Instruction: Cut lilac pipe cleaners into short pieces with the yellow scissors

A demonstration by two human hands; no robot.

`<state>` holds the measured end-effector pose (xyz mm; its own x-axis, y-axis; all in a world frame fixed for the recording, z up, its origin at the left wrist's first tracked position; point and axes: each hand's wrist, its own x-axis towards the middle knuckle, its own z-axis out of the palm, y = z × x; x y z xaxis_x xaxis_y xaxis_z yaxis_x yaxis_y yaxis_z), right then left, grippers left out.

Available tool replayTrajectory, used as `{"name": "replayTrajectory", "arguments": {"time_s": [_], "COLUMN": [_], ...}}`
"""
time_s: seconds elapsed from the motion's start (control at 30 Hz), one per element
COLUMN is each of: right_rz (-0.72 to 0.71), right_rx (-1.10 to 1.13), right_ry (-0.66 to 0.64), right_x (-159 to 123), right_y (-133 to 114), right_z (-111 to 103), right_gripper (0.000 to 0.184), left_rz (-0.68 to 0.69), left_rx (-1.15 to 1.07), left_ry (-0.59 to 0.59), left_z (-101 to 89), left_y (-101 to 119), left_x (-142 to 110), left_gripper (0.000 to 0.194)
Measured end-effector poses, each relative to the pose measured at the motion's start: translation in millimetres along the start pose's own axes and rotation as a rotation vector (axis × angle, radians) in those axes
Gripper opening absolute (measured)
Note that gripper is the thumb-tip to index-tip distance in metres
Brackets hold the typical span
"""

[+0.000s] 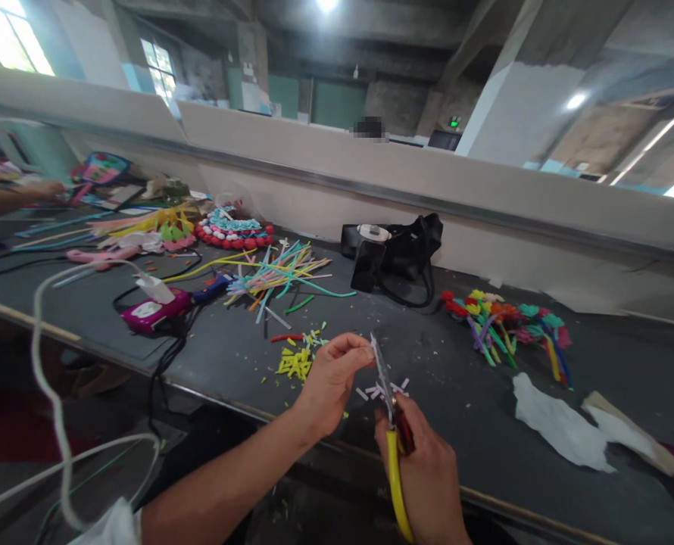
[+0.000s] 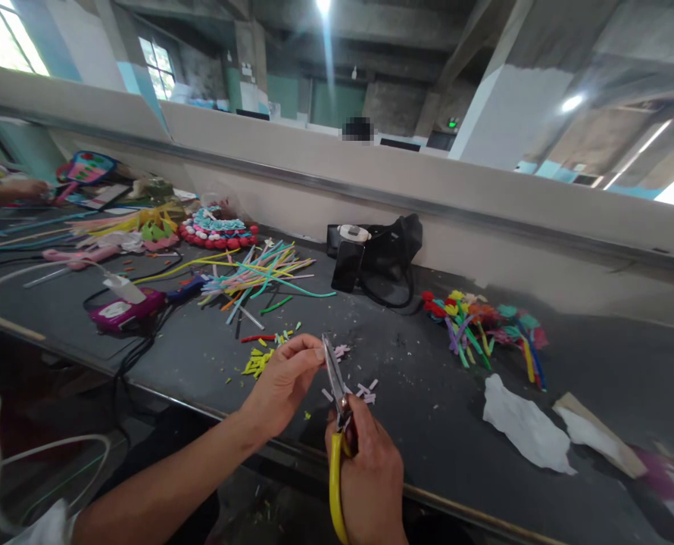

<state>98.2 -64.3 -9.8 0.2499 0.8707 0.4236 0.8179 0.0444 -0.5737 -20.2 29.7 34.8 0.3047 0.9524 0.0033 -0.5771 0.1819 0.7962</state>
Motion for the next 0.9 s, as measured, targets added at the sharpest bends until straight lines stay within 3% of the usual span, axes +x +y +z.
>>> {"name": "replayTrajectory", "arguments": {"time_s": [0.5, 0.77, 0.9], "right_rz": [-0.042, 0.017, 0.053], "right_rx": [-0.053, 0.04, 0.088], "right_ry": [0.017, -0.008, 0.056], "right_x": [-2, 2, 9], "right_y": [2, 1, 6], "right_z": [-2, -4, -10], "right_gripper": [0.025, 0.022, 0.023], "left_rz": [0.008, 0.027, 0.053], "left_rx": [0.038, 0.066, 0.266], "left_ry": [-0.009, -0.04, -0.037], "left_z": [-0.6, -3.0, -12.3], "left_y": [3, 2, -4], "left_x": [0, 2, 14], "left_gripper": [0.007, 0.007, 0.01]}}
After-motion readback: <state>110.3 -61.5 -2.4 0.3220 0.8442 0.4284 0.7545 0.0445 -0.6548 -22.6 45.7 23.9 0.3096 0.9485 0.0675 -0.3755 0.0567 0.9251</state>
